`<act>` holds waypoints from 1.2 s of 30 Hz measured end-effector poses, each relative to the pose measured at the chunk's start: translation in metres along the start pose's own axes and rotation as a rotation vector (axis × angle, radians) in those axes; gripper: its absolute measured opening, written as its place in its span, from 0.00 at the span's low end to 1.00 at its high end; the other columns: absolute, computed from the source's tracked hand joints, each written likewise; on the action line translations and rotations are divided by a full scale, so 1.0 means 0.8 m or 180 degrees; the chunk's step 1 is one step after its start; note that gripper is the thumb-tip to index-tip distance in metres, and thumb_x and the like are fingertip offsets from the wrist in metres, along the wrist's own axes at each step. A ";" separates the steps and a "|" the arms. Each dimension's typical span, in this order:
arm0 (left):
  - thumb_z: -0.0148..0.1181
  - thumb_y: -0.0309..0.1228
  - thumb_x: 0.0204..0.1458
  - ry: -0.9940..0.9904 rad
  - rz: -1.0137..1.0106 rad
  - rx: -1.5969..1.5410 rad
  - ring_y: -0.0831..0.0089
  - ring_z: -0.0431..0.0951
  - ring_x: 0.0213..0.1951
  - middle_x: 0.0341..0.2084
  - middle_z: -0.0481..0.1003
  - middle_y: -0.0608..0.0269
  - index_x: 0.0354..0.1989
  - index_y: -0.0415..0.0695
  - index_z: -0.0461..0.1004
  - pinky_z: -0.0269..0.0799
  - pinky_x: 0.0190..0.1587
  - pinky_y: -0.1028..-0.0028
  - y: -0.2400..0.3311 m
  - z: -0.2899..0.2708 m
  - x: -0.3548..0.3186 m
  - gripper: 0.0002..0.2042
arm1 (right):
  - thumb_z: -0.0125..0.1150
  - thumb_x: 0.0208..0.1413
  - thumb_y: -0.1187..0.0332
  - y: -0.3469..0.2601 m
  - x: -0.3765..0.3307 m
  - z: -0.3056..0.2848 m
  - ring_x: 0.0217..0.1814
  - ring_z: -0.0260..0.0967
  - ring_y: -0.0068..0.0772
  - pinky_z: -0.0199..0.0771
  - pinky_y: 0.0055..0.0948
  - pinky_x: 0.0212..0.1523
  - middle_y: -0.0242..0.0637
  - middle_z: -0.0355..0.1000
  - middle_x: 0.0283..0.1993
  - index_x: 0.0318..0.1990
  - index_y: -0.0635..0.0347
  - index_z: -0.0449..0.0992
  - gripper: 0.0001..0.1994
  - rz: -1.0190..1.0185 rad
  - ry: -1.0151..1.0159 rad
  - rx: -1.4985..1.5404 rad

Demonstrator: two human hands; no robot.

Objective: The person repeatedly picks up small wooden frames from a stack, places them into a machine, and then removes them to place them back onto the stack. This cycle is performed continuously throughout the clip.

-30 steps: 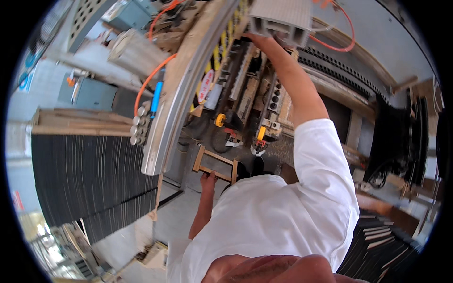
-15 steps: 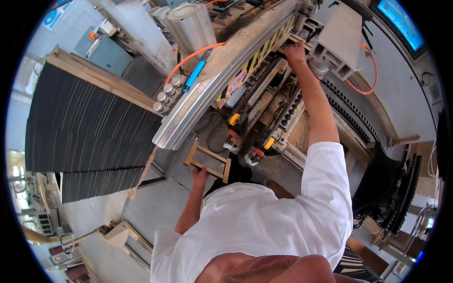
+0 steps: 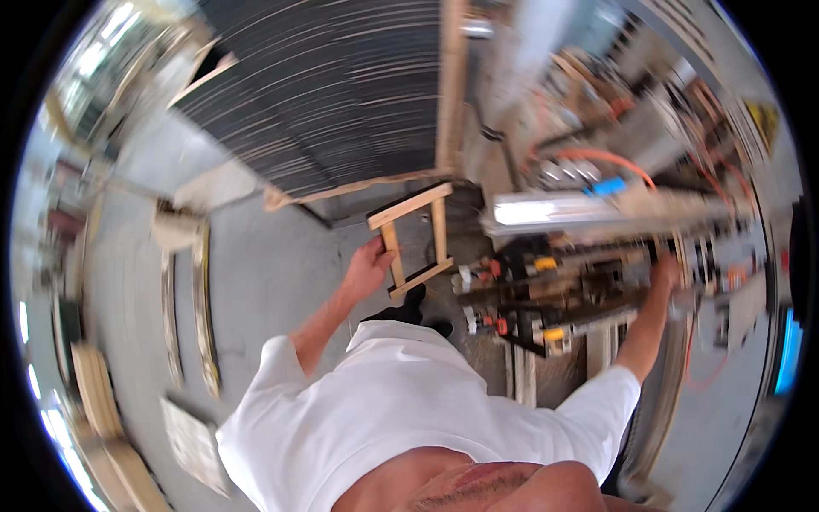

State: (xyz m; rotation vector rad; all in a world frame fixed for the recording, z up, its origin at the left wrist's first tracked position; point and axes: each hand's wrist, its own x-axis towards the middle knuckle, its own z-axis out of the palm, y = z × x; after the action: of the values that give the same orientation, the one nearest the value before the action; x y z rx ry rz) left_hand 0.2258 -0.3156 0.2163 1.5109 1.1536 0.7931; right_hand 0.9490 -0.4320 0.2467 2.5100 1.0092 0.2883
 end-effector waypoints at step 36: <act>0.55 0.47 0.56 0.1524 0.2355 0.1337 0.66 0.79 0.39 0.34 0.79 0.51 0.51 0.37 0.73 0.72 0.44 0.69 0.289 -0.623 0.282 0.24 | 0.63 0.48 0.78 -0.511 -0.572 -0.209 0.31 0.73 0.29 0.73 0.27 0.34 0.41 0.74 0.29 0.39 0.71 0.75 0.10 -0.0195 0.0090 0.4053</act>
State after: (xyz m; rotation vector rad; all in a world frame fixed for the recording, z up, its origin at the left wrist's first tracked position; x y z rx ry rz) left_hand -0.0938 0.0599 0.5469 2.2287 1.1396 1.5437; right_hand 0.3151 -0.4351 0.1946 3.5158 1.6026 -0.5307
